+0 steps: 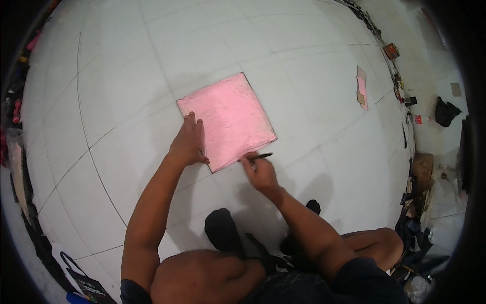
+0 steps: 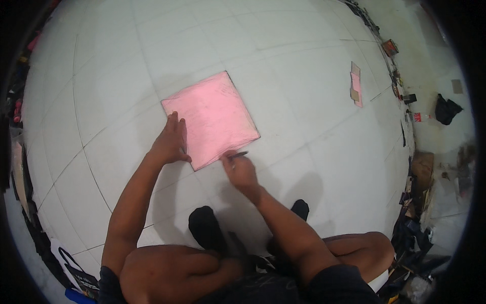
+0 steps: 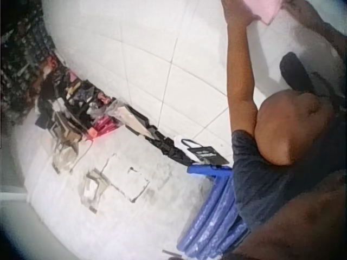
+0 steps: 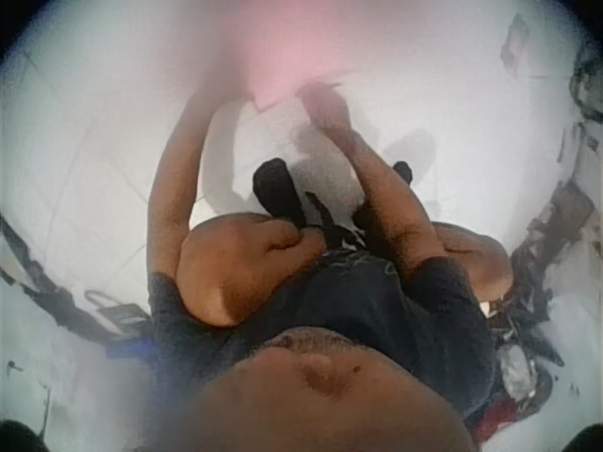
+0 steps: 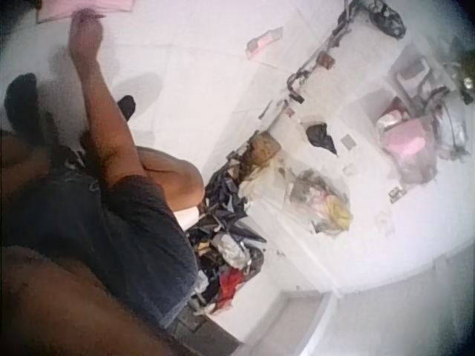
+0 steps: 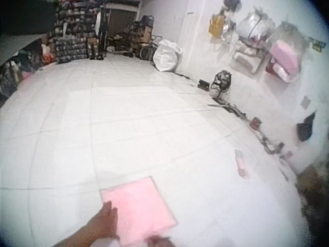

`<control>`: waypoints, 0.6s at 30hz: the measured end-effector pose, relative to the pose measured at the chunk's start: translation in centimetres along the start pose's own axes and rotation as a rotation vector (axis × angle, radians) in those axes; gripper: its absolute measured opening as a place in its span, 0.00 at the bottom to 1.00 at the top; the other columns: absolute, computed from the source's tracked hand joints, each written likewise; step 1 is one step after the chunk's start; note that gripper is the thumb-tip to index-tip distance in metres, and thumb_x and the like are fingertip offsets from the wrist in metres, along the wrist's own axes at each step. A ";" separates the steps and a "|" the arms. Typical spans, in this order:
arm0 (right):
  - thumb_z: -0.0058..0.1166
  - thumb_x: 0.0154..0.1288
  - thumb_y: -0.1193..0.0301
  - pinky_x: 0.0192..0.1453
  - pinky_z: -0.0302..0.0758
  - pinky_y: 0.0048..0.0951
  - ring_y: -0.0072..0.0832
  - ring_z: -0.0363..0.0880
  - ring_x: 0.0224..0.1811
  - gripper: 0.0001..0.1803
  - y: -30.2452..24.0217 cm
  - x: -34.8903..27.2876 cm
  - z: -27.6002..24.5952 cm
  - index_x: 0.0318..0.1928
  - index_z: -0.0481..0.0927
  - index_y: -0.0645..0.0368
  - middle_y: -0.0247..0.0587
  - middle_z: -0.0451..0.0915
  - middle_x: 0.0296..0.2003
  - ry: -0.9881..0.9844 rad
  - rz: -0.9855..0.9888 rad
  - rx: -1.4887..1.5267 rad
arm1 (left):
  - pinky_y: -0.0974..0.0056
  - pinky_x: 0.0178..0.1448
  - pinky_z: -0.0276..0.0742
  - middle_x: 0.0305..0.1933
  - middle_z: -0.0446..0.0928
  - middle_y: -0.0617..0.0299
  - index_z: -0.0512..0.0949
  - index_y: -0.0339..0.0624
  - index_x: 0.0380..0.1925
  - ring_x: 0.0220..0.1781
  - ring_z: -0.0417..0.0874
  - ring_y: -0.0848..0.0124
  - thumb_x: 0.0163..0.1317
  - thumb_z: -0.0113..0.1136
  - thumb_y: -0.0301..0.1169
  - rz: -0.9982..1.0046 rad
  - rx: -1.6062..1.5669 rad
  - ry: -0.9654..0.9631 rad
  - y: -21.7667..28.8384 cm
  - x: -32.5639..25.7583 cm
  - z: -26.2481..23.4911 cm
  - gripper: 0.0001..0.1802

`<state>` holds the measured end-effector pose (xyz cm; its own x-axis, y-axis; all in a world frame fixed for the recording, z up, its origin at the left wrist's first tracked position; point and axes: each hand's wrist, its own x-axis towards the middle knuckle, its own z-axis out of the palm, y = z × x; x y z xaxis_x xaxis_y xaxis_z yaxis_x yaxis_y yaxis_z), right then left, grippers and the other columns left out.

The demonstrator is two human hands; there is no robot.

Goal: The person sits on the floor and uses a black pen to draw lines on a pink fabric square. They repeatedly trace the edges and draw internal lines on the fabric, occasionally adjusting its position on the floor.

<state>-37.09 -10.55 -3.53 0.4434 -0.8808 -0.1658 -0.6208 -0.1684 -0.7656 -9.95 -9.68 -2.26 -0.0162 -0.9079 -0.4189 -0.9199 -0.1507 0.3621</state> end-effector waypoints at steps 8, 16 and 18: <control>0.55 0.79 0.61 0.41 0.79 0.31 0.28 0.84 0.33 0.17 4.3 2.6 -7.1 0.47 0.82 0.65 0.42 0.86 0.31 0.198 0.165 -0.078 | 0.53 0.85 0.58 0.85 0.39 0.36 0.53 0.32 0.77 0.87 0.43 0.44 0.33 0.90 0.47 -0.031 0.017 -0.019 0.2 -0.2 -0.2 0.74; 0.51 0.81 0.61 0.41 0.80 0.37 0.36 0.88 0.35 0.17 5.3 2.9 -7.4 0.48 0.79 0.65 0.46 0.86 0.31 0.325 0.230 0.004 | 0.53 0.85 0.58 0.84 0.40 0.36 0.54 0.33 0.77 0.86 0.44 0.43 0.32 0.90 0.46 -0.023 0.004 0.000 0.4 -0.4 -0.4 0.74; 0.50 0.81 0.62 0.41 0.81 0.41 0.41 0.89 0.35 0.17 5.1 3.0 -7.4 0.49 0.79 0.65 0.50 0.86 0.31 0.333 0.235 0.017 | 0.52 0.85 0.58 0.84 0.40 0.35 0.54 0.33 0.76 0.86 0.45 0.43 0.32 0.90 0.47 -0.016 -0.007 0.007 0.3 -0.4 -0.3 0.74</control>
<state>-43.70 -17.27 -3.34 0.0554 -0.9902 -0.1286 -0.6685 0.0589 -0.7414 -10.12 -9.47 -1.72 0.0018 -0.9081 -0.4187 -0.9173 -0.1683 0.3610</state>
